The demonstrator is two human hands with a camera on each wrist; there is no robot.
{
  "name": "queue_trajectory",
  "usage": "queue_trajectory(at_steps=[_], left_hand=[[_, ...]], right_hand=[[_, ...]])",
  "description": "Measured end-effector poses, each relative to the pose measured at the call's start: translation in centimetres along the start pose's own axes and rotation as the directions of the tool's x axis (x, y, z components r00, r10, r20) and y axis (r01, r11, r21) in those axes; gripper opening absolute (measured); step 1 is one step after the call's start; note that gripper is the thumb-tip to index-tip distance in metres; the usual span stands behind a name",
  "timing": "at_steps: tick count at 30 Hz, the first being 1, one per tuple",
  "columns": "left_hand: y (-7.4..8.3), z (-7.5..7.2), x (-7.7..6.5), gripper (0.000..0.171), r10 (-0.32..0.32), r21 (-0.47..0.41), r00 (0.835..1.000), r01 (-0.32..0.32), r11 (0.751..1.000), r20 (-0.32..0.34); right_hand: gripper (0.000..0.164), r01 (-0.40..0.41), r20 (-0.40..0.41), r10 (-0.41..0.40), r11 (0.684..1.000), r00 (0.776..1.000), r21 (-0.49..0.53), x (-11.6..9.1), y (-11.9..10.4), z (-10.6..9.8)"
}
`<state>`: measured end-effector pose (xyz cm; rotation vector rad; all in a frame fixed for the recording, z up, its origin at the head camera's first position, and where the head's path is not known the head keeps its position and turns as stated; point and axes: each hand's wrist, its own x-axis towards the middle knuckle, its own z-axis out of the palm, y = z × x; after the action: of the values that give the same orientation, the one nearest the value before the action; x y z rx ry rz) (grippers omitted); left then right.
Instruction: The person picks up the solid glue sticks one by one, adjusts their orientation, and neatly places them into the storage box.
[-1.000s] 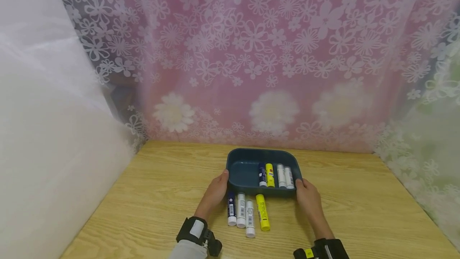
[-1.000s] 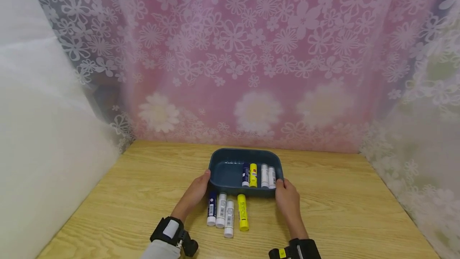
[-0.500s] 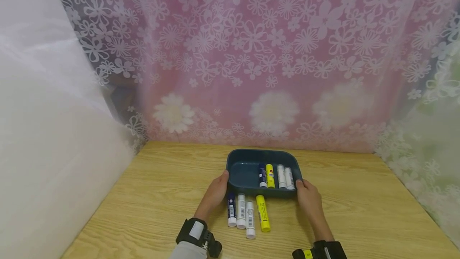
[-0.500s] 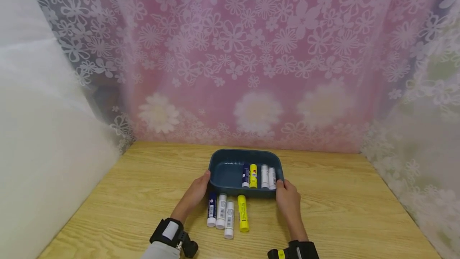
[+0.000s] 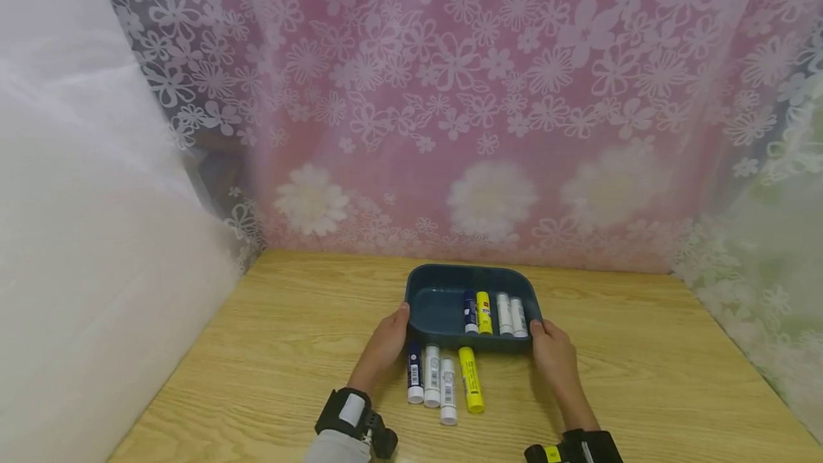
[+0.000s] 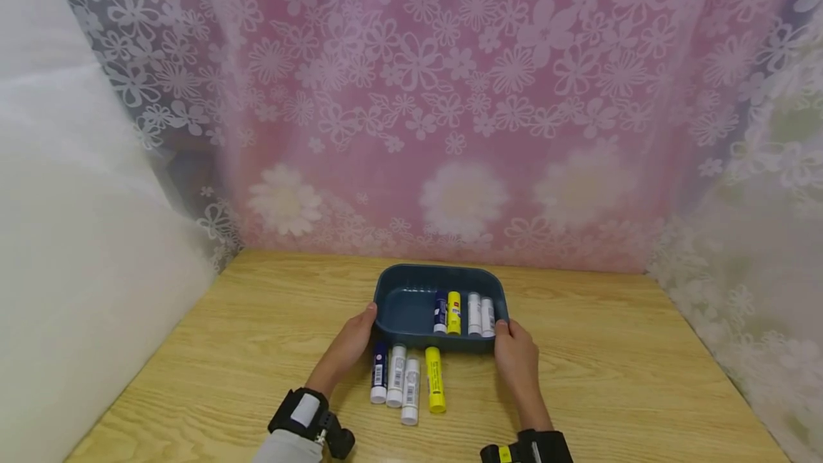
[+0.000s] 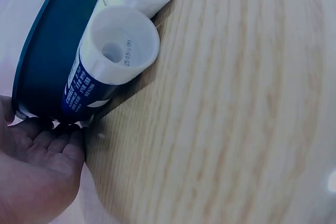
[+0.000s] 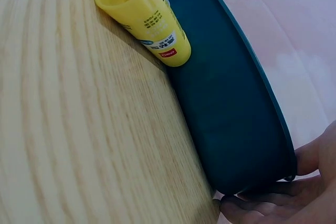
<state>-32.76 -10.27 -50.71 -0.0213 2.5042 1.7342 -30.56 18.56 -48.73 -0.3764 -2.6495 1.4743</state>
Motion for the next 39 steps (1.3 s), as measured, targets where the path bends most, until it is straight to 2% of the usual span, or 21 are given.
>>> queue_trajectory(at_steps=[12, 22, 39], left_hand=[[0.25, -0.04, -0.26, 0.069, -0.008, -0.003, 1.0, 0.008, 1.0, -0.002], [0.18, 0.02, -0.2, 0.072, -0.019, -0.004, 1.0, 0.019, 1.0, 0.02], [0.22, 0.1, -0.11, 0.071, -0.028, 0.008, 1.0, 0.028, 1.0, 0.001]], right_hand=[[0.053, 0.015, 0.019, -0.014, 1.0, 1.0, -0.013, -0.15, -0.07, -0.08], [0.048, 0.045, -0.017, -0.045, 0.998, 0.999, -0.034, -0.15, 0.27, -0.03], [0.048, 0.055, -0.022, -0.056, 0.997, 0.998, -0.051, -0.03, 0.32, -0.03]])
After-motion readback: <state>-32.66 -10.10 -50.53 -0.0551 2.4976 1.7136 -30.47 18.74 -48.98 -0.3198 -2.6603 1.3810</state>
